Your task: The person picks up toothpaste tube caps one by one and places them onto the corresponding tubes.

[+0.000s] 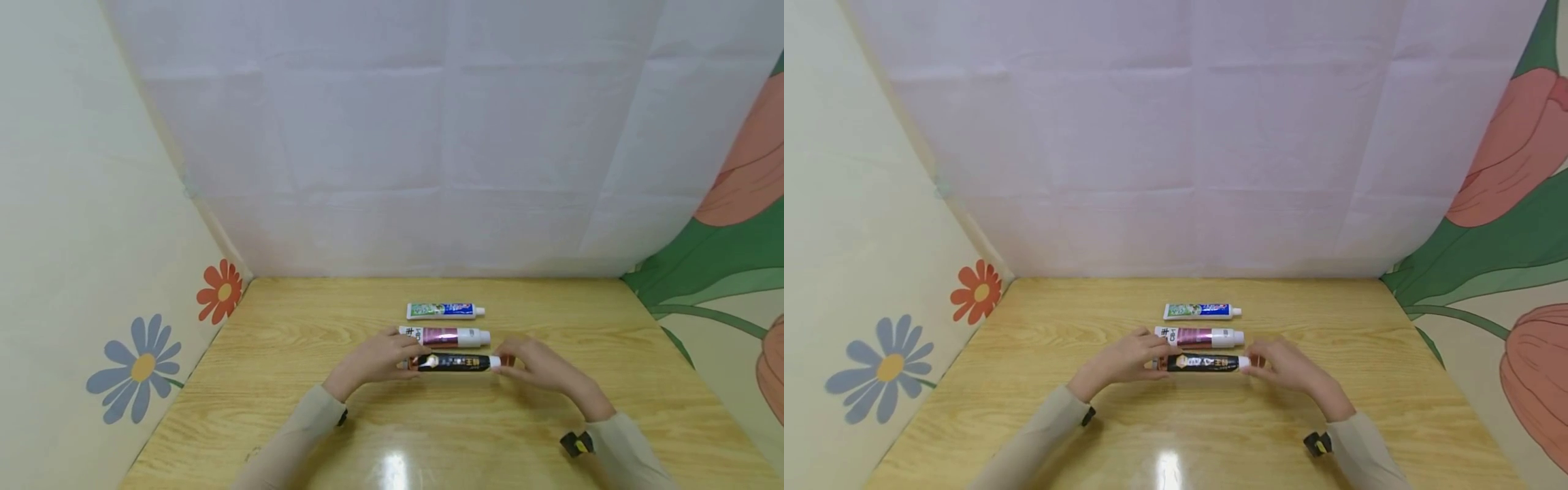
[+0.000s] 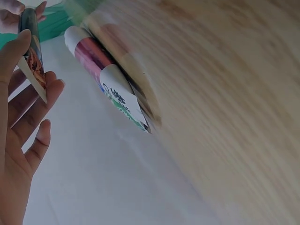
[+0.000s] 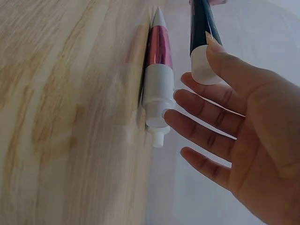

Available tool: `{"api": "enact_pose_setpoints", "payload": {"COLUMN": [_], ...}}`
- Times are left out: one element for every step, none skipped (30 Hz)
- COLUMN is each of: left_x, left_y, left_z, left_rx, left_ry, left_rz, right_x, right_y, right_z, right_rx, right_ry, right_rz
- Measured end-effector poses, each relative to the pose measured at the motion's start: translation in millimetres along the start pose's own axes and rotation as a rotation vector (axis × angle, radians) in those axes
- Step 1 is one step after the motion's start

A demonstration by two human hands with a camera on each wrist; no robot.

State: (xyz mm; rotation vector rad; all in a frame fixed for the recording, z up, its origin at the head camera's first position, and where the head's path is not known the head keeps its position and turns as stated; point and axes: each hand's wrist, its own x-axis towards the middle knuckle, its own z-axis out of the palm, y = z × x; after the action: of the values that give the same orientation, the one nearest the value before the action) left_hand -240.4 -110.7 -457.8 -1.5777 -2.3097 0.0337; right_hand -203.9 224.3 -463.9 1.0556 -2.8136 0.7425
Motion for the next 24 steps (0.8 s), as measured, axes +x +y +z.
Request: {"api": "enact_pose_setpoints", "payload": {"left_x": [-0.3, -0.7, -1.2, -1.6, -1.9, -2.1, -2.3, -2.5, -2.4, -2.3, -2.1, -1.9, -1.6, -1.2, -0.7, -0.4, 0.0, 0.4, 0.7, 1.0, 1.3, 1.6, 1.8, 2.0], "left_y": [0.3, 0.5, 0.7, 1.0, 1.3, 1.5, 1.7, 1.9, 2.5, 2.9, 3.1, 3.5, 3.7, 3.9, 4.1, 4.0, 4.1, 4.1, 4.2, 4.3, 4.3, 4.4, 4.2, 4.4], "left_z": [0.5, 1.2, 1.8, 2.4, 2.7, 3.2, 3.8, 4.1, 4.1, 4.3, 4.4, 4.5, 4.8, 4.9, 5.2, 5.7, 6.0, 6.4, 6.8, 7.1, 7.7, 8.1, 8.9, 9.2], "left_rx": [-0.006, -0.009, -0.011, -0.012, -0.016, -0.015, -0.013, -0.011, -0.011, -0.015, -0.020, -0.025, -0.029, -0.032, -0.036, -0.039, -0.038, -0.036, -0.033, -0.031, -0.030, -0.030, -0.033, -0.036], "left_ry": [-0.014, -0.027, -0.040, -0.053, -0.064, -0.076, -0.087, -0.099, -0.106, -0.112, -0.116, -0.119, -0.123, -0.126, -0.128, -0.132, -0.137, -0.142, -0.147, -0.153, -0.158, -0.163, -0.169, -0.173], "left_rz": [-0.004, -0.005, -0.008, -0.013, -0.016, -0.019, -0.021, -0.025, -0.029, -0.031, -0.033, -0.035, -0.037, -0.039, -0.039, -0.041, -0.042, -0.043, -0.044, -0.046, -0.047, -0.050, -0.052, -0.055], "right_x": [0, 0, 0, 0, 0, 0, 0, 0, 0, 0, 0, 0, 0, 0, 0, 0, 0, 0, 0, 0, 0, 0, 0, 0], "right_y": [0, 0, 0, 0, 1, 1, 1, 2, 2, 3, 4, 4, 5, 6, 6, 7, 7, 8, 8, 8, 7, 7, 7, 6], "right_z": [0.7, 1.3, 2.0, 2.6, 3.3, 4.0, 4.6, 5.3, 6.1, 6.9, 7.7, 8.5, 9.3, 10.1, 10.8, 11.3, 12.0, 12.4, 12.8, 13.0, 13.4, 13.6, 13.9, 14.0], "right_rx": [0.005, 0.010, 0.015, 0.019, 0.022, 0.025, 0.030, 0.033, 0.034, 0.033, 0.034, 0.034, 0.032, 0.028, 0.024, 0.024, 0.020, 0.016, 0.014, 0.012, 0.008, 0.005, 0.003, 0.003], "right_ry": [-0.005, -0.012, -0.018, -0.023, -0.032, -0.038, -0.044, -0.052, -0.056, -0.058, -0.063, -0.064, -0.064, -0.066, -0.067, -0.066, -0.070, -0.071, -0.074, -0.076, -0.077, -0.079, -0.083, -0.084], "right_rz": [0.010, 0.017, 0.021, 0.026, 0.034, 0.036, 0.038, 0.039, 0.039, 0.036, 0.036, 0.032, 0.028, 0.022, 0.017, 0.012, 0.008, 0.004, 0.000, -0.004, -0.007, -0.011, -0.014, -0.016]}}
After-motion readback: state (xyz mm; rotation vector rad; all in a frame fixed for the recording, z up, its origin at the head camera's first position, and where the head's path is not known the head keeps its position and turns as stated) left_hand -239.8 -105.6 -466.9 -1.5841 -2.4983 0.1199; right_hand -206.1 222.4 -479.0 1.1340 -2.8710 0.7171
